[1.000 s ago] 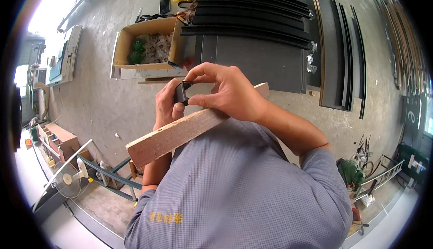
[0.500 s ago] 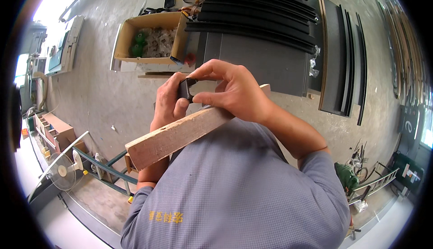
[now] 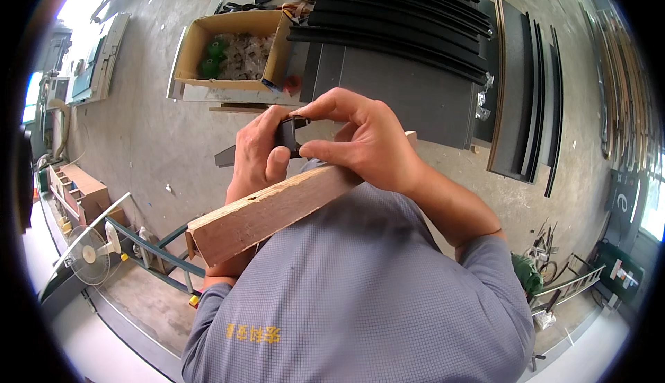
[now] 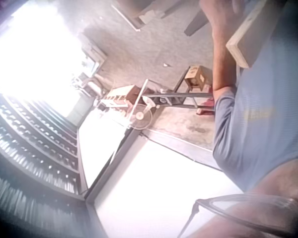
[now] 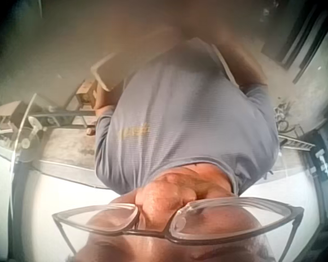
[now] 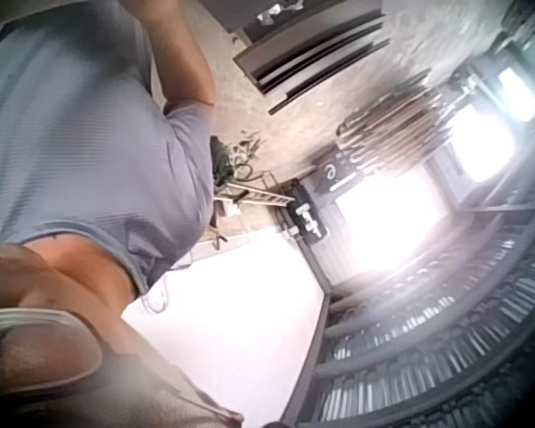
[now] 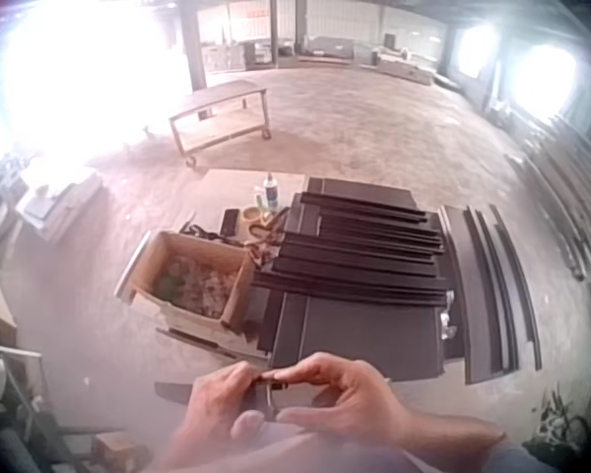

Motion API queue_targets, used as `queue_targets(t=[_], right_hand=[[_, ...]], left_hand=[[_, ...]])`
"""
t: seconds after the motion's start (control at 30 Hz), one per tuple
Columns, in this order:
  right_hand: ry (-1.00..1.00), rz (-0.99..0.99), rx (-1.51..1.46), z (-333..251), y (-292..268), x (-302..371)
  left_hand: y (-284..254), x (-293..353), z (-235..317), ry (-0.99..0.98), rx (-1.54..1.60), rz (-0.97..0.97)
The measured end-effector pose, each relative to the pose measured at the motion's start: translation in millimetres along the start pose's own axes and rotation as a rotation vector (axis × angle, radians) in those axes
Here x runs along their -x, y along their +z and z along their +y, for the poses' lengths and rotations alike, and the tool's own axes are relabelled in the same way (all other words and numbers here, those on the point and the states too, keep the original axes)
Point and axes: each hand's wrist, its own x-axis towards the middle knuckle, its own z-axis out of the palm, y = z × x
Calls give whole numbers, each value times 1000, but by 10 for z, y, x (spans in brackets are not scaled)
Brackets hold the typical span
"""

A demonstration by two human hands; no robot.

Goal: The person assembles black metal profiles by inserting metal brackets into the ends and tapping them into place using a wooden block. They pick up components from a box, retrieve a profile from the floor, and handle multiple pieces on a workbench.

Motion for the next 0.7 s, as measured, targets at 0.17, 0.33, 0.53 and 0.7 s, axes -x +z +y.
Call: queue_targets(t=[0.17,0.33,0.53,0.7], right_hand=[[-15,3,-112,77,1,5],[-17,31,-105,71,4,31],[-12,45,-95,18,24,83],[-42,44,-86,44,20,75]], left_hand=[[1,11,14,-7,20,8],[21,3,67,-26,24,38],[37,18,58,-6,2,61],[33,4,54,12,-5,52]])
